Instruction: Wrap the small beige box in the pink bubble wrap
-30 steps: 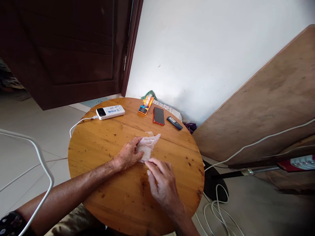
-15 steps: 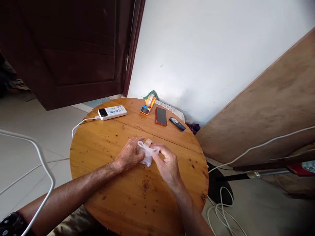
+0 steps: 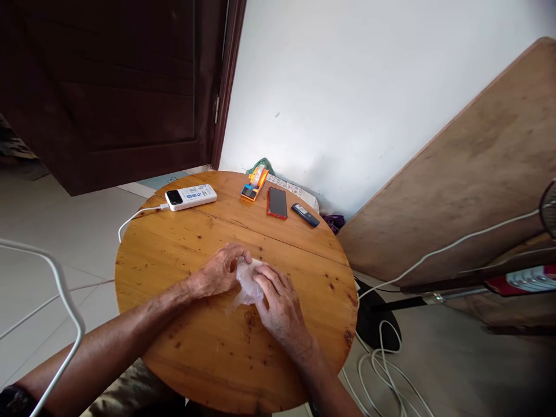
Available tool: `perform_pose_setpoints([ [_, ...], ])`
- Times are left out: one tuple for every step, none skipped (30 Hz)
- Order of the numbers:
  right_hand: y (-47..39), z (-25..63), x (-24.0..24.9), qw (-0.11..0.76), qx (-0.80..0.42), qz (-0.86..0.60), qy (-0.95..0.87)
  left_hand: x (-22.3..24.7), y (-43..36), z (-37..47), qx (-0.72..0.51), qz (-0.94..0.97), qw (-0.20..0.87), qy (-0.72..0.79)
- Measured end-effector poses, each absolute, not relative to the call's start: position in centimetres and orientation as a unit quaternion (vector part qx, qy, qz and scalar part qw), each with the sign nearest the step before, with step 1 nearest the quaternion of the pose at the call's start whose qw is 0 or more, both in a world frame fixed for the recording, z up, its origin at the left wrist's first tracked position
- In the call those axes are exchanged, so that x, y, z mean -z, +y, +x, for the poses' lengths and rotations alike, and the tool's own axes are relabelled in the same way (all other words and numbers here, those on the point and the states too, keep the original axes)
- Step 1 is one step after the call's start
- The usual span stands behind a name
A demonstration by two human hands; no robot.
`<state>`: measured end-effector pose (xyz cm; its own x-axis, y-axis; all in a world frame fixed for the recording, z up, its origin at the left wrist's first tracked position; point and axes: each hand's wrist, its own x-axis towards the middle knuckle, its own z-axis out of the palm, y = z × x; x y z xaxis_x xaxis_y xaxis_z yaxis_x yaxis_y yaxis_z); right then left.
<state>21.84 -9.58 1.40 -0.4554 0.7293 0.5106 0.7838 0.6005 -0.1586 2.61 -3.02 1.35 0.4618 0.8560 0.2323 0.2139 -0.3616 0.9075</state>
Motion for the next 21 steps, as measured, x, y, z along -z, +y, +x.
perform_pose_setpoints([
  [-9.5, 21.8, -1.2, 0.268, 0.058, -0.446, -0.852, -1.5, -3.0, 2.2, -0.347, 0.745, 0.445, 0.355],
  [-9.5, 21.8, -1.0, 0.266, 0.064, -0.446, -0.852, -1.6, -2.9, 1.8, -0.312, 0.759, 0.454, 0.348],
  [-9.4, 21.8, -0.8, 0.266, 0.070, -0.446, -0.852, -1.5, -2.9, 1.6, -0.285, 0.770, 0.455, 0.345],
  [-9.3, 21.8, -0.7, 0.269, 0.074, -0.444, -0.851, -1.3, -2.9, 1.4, -0.271, 0.784, 0.444, 0.338],
  [-9.1, 21.8, -0.6, 0.273, 0.077, -0.442, -0.851, -1.1, -2.8, 1.4, -0.274, 0.797, 0.420, 0.335],
  [-9.0, 21.7, -0.5, 0.276, 0.076, -0.442, -0.850, -0.8, -2.8, 1.4, -0.288, 0.804, 0.397, 0.335],
  [-8.9, 21.7, -0.4, 0.280, 0.072, -0.442, -0.849, -0.6, -2.8, 1.6, -0.303, 0.806, 0.379, 0.338],
  [-8.8, 21.7, -0.4, 0.285, 0.062, -0.443, -0.848, -0.4, -2.8, 1.9, -0.308, 0.807, 0.371, 0.340],
  [-8.7, 21.7, -0.5, 0.291, 0.047, -0.444, -0.846, -0.4, -2.9, 2.1, -0.310, 0.806, 0.365, 0.349],
  [-8.7, 21.7, -0.6, 0.301, 0.029, -0.445, -0.843, -0.4, -2.9, 2.3, -0.309, 0.802, 0.363, 0.360],
  [-8.6, 21.8, -0.7, 0.315, 0.008, -0.447, -0.837, -0.6, -3.0, 2.5, -0.309, 0.796, 0.366, 0.371],
  [-8.5, 21.8, -0.9, 0.332, -0.016, -0.449, -0.829, -0.7, -3.1, 2.6, -0.313, 0.786, 0.372, 0.382],
  [-8.5, 21.9, -1.1, 0.350, -0.044, -0.451, -0.820, -1.0, -3.1, 2.7, -0.320, 0.774, 0.383, 0.390],
  [-8.5, 22.0, -1.4, 0.364, -0.078, -0.457, -0.808, -1.2, -3.1, 2.7, -0.327, 0.762, 0.396, 0.395],
  [-8.6, 22.1, -1.7, 0.373, -0.120, -0.466, -0.793, -1.4, -3.1, 2.7, -0.332, 0.751, 0.407, 0.399],
  [-8.6, 22.2, -2.0, 0.373, -0.168, -0.477, -0.778, -1.6, -3.1, 2.6, -0.330, 0.743, 0.419, 0.404],
  [-8.7, 22.3, -2.2, 0.366, -0.219, -0.486, -0.763, -1.6, -3.0, 2.6, -0.323, 0.736, 0.431, 0.410],
  [-8.8, 22.3, -2.4, 0.354, -0.268, -0.492, -0.749, -1.7, -2.9, 2.5, -0.312, 0.728, 0.444, 0.419],
  [-8.9, 22.2, -2.5, 0.343, -0.309, -0.494, -0.737, -1.7, -2.9, 2.5, -0.299, 0.720, 0.457, 0.428],
  [-9.0, 22.1, -2.5, 0.336, -0.336, -0.495, -0.727, -1.7, -2.9, 2.5, -0.287, 0.713, 0.469, 0.435],
  [-9.1, 22.0, -2.5, 0.336, -0.351, -0.498, -0.718, -1.7, -2.9, 2.5, -0.275, 0.709, 0.477, 0.440],
])
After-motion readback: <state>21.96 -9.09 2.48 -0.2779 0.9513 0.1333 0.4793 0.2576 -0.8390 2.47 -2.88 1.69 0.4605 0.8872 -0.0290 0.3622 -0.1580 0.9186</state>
